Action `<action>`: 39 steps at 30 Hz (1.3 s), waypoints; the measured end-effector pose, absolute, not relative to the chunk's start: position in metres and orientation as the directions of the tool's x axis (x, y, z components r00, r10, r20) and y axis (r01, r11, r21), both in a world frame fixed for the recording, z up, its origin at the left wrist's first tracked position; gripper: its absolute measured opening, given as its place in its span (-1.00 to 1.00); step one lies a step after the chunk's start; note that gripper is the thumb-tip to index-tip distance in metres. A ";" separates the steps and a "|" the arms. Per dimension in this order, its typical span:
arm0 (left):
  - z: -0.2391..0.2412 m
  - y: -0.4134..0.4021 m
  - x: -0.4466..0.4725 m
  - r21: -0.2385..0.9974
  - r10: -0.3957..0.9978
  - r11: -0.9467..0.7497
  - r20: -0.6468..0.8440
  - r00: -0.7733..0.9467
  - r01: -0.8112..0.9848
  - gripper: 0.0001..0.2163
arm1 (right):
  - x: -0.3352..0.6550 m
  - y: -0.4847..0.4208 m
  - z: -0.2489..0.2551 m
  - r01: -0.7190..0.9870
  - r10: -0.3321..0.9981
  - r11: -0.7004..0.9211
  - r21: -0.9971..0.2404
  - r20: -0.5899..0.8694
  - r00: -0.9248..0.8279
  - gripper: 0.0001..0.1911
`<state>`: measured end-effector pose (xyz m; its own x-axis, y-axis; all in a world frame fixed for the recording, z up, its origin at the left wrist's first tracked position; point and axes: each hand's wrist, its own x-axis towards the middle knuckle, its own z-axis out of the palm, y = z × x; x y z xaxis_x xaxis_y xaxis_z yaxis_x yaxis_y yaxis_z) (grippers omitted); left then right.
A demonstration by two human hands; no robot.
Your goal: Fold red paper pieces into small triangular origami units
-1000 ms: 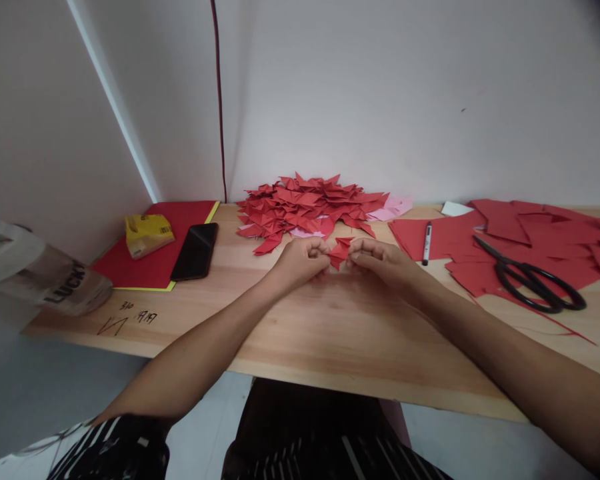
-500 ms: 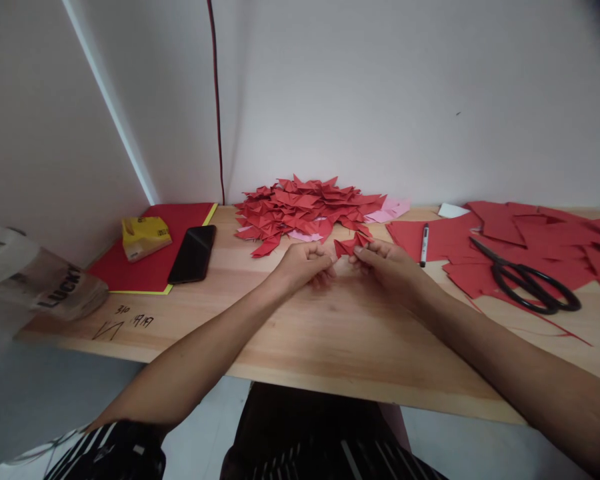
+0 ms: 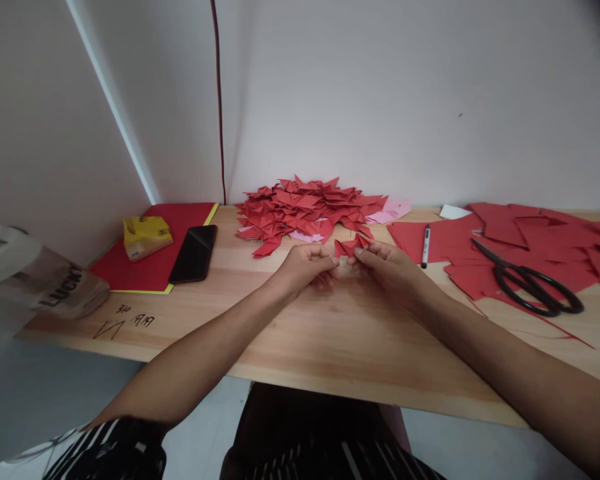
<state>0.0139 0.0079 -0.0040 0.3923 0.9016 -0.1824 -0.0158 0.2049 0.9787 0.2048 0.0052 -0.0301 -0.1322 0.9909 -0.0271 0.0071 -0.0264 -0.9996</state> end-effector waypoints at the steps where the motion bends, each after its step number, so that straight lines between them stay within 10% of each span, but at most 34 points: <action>1: -0.004 0.008 0.013 0.979 0.905 0.202 -0.175 0.389 -0.028 -0.90 | 0.205 0.005 -0.030 -0.010 0.991 -0.041 -0.999 -0.040 -0.129 -0.64; 19: 0.001 0.015 0.004 0.986 0.989 0.012 0.013 0.146 -0.165 -0.91 | 0.199 0.000 -0.014 -0.217 0.966 -0.254 -0.943 -0.237 -0.104 -0.75; 39: -0.002 0.024 -0.003 0.990 0.982 0.051 -0.025 0.189 -0.130 -0.92 | 0.206 0.005 -0.025 -0.146 0.979 -0.150 -0.978 -0.127 -0.157 -0.71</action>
<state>-0.0031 0.0236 -0.0024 0.1895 0.9816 -0.0251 -0.1305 0.0505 0.9902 0.2058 0.0052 -0.0254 -0.1569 0.9794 -0.1272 -0.1461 -0.1504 -0.9778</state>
